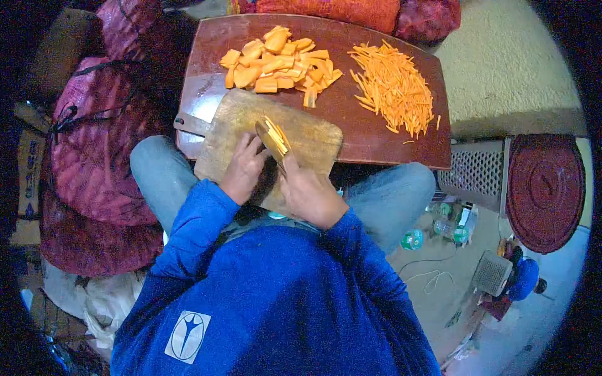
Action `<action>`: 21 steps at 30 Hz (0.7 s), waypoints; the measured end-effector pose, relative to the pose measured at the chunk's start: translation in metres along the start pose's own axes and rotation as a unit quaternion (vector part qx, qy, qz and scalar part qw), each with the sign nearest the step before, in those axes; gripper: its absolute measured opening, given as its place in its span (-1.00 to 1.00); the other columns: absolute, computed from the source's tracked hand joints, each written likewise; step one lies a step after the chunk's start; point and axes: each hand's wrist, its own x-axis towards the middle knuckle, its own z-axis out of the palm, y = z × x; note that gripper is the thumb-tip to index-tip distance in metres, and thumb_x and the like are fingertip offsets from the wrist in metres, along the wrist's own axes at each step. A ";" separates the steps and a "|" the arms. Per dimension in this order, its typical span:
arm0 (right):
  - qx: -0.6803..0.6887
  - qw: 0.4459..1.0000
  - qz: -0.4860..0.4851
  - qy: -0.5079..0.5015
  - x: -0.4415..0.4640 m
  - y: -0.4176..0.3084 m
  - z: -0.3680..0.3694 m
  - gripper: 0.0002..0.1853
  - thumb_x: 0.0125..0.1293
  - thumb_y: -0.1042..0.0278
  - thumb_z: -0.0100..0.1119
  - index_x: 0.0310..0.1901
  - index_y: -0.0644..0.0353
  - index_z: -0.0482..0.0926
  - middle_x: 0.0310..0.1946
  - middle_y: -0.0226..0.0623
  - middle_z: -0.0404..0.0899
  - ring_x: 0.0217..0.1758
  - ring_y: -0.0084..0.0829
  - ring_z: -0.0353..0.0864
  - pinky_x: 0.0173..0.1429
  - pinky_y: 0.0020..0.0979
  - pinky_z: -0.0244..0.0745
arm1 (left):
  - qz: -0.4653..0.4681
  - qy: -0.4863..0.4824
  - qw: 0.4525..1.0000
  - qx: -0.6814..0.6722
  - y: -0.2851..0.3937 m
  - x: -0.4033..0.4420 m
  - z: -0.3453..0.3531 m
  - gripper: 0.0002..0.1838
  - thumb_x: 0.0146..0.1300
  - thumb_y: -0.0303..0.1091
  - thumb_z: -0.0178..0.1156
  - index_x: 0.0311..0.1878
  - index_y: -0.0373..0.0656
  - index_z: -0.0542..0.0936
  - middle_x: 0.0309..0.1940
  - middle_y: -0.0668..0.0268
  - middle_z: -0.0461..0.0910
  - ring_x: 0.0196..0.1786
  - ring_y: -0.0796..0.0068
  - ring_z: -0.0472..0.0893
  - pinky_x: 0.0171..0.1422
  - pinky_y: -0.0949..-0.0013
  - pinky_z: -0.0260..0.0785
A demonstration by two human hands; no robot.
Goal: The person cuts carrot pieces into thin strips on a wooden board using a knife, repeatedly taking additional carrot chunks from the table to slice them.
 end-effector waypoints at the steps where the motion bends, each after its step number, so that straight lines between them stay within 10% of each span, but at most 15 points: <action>1: 0.001 1.000 -0.002 0.003 0.003 0.004 0.004 -0.67 0.49 0.36 0.16 0.15 0.30 0.32 -0.19 0.41 0.62 -0.07 0.47 0.65 -0.05 0.27 0.53 | 0.002 0.008 1.000 -0.003 0.000 -0.001 0.001 -0.59 0.11 -0.52 0.25 0.08 -0.37 0.70 0.10 0.02 0.56 0.17 -0.07 0.49 0.33 -0.02 0.46; 14: 0.074 0.988 -0.106 0.086 -0.005 0.016 -0.008 -0.75 0.48 0.37 0.20 0.04 0.35 0.46 -0.25 0.33 0.58 -0.08 0.40 0.62 -0.02 0.12 0.53 | -0.007 -0.007 1.000 0.017 0.000 -0.008 0.000 -0.58 0.11 -0.52 0.23 0.09 -0.38 0.69 0.07 0.03 0.57 0.20 -0.03 0.53 0.34 0.05 0.48; 21: 0.032 0.999 0.038 -0.018 -0.021 -0.007 -0.019 -0.72 0.49 0.35 0.20 0.07 0.33 0.41 -0.26 0.37 0.62 -0.10 0.47 0.63 -0.08 0.23 0.52 | 0.011 0.014 1.000 0.015 0.000 -0.005 -0.001 -0.57 0.12 -0.49 0.24 0.09 -0.38 0.71 0.04 0.06 0.57 0.17 -0.02 0.52 0.34 0.03 0.48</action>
